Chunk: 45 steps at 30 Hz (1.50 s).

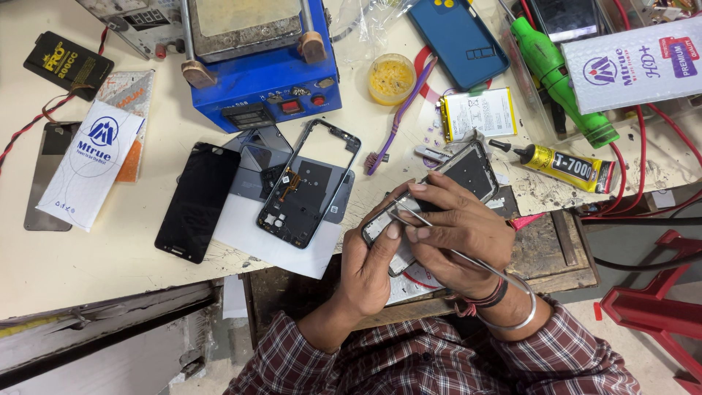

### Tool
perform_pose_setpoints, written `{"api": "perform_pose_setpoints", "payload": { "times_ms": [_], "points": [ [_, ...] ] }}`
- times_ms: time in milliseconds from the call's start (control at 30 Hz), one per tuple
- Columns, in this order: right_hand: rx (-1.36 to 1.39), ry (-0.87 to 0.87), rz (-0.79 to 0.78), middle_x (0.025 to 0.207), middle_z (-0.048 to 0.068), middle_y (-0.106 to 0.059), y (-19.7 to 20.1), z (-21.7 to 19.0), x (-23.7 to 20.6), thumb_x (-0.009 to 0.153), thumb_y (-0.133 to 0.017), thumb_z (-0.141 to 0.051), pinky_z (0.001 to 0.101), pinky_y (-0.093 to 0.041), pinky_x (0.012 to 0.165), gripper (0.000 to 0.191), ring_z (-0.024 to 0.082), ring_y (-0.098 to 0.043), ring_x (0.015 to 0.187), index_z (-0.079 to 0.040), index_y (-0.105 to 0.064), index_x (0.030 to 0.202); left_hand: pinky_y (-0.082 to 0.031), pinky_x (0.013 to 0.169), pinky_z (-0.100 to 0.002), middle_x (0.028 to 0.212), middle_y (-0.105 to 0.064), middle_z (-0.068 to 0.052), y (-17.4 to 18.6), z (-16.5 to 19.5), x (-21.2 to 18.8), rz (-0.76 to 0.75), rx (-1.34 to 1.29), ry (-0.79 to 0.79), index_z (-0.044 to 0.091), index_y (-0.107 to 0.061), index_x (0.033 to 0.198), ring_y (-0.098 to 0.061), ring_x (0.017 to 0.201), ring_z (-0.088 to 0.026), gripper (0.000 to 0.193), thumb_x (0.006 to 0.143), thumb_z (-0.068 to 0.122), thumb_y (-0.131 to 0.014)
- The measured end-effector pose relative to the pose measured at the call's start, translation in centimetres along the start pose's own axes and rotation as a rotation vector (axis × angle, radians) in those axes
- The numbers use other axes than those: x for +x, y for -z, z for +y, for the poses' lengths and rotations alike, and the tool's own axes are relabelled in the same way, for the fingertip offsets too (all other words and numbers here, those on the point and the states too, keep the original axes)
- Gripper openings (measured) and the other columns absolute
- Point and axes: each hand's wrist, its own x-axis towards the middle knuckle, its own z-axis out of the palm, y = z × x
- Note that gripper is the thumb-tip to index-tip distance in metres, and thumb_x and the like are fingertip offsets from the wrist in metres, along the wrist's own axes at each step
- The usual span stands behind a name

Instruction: The person pries the old adhesive and frame edge off a disassembled smartphone midframe using a thin metal pry blade, working around the perimeter of the part on a cluttered repair bench. They reposition the phone repeatedly to work each side, with a replacement screen and phone housing lying nearby.

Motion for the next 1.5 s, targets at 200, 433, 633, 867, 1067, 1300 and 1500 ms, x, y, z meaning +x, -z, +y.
{"api": "perform_pose_setpoints", "payload": {
  "times_ms": [200, 433, 633, 867, 1067, 1300, 1500],
  "points": [
    [0.005, -0.042, 0.052, 0.093, 0.013, -0.075, -0.2, -0.1, 0.1, 0.087, -0.079, 0.000, 0.0586, -0.054, 0.112, 0.016, 0.036, -0.072, 0.115, -0.005, -0.065, 0.093, -0.043, 0.122, -0.038, 0.149, -0.059, -0.023, 0.1, 0.2, 0.0, -0.024, -0.003, -0.005, -0.010, -0.042, 0.155, -0.056, 0.141, -0.027, 0.051, 0.116, 0.022, -0.040],
    [0.001, -0.003, 0.003, 0.091, 0.012, -0.075, 0.1, 0.0, 0.1, 0.086, -0.080, -0.003, 0.0593, -0.053, 0.111, 0.018, 0.037, -0.072, 0.115, -0.005, -0.064, 0.093, -0.042, 0.122, -0.039, 0.150, -0.058, -0.024, 0.0, 0.1, 0.1, 0.002, -0.006, -0.013, -0.011, -0.043, 0.154, -0.055, 0.141, -0.028, 0.051, 0.115, 0.022, -0.042],
    [0.010, -0.033, 0.052, 0.092, 0.011, -0.075, -0.1, -0.1, 0.4, 0.087, -0.081, -0.003, 0.0588, -0.055, 0.111, 0.018, 0.036, -0.073, 0.116, -0.006, -0.064, 0.093, -0.041, 0.124, -0.039, 0.150, -0.058, -0.023, 0.0, 0.3, 0.2, -0.017, -0.007, -0.027, -0.011, -0.043, 0.154, -0.055, 0.143, -0.028, 0.050, 0.115, 0.022, -0.041],
    [0.009, -0.045, 0.052, 0.093, 0.011, -0.075, 0.0, -0.5, 0.8, 0.089, -0.079, 0.000, 0.0590, -0.054, 0.112, 0.016, 0.036, -0.072, 0.117, -0.005, -0.064, 0.094, -0.040, 0.125, -0.040, 0.151, -0.057, -0.024, -0.2, 1.1, 0.4, 0.000, 0.016, -0.050, -0.011, -0.045, 0.153, -0.054, 0.145, -0.028, 0.050, 0.115, 0.022, -0.042],
    [-0.015, -0.025, -0.005, 0.094, 0.012, -0.076, 0.7, -0.8, 1.4, 0.086, -0.080, 0.000, 0.0589, -0.052, 0.112, 0.018, 0.037, -0.072, 0.116, -0.005, -0.064, 0.094, -0.042, 0.122, -0.040, 0.148, -0.059, -0.024, -0.3, 1.6, 0.7, 0.004, 0.002, -0.023, -0.010, -0.045, 0.153, -0.056, 0.141, -0.029, 0.050, 0.114, 0.022, -0.042],
    [0.016, -0.058, 0.099, 0.094, 0.010, -0.075, 0.2, -0.8, 1.5, 0.089, -0.079, 0.001, 0.0552, -0.057, 0.110, 0.016, 0.036, -0.073, 0.117, -0.005, -0.065, 0.095, -0.040, 0.125, -0.041, 0.151, -0.057, -0.024, -0.4, 1.8, 0.7, 0.006, 0.037, -0.057, -0.011, -0.047, 0.152, -0.054, 0.145, -0.029, 0.049, 0.115, 0.021, -0.042],
    [-0.043, 0.008, -0.027, 0.093, 0.012, -0.076, 0.9, -1.1, 1.7, 0.085, -0.080, -0.002, 0.0590, -0.052, 0.110, 0.018, 0.039, -0.071, 0.115, -0.005, -0.064, 0.093, -0.041, 0.123, -0.041, 0.150, -0.057, -0.024, -0.6, 1.8, 0.8, 0.012, -0.029, -0.030, -0.010, -0.044, 0.153, -0.055, 0.142, -0.029, 0.050, 0.114, 0.021, -0.042]
  ]
}}
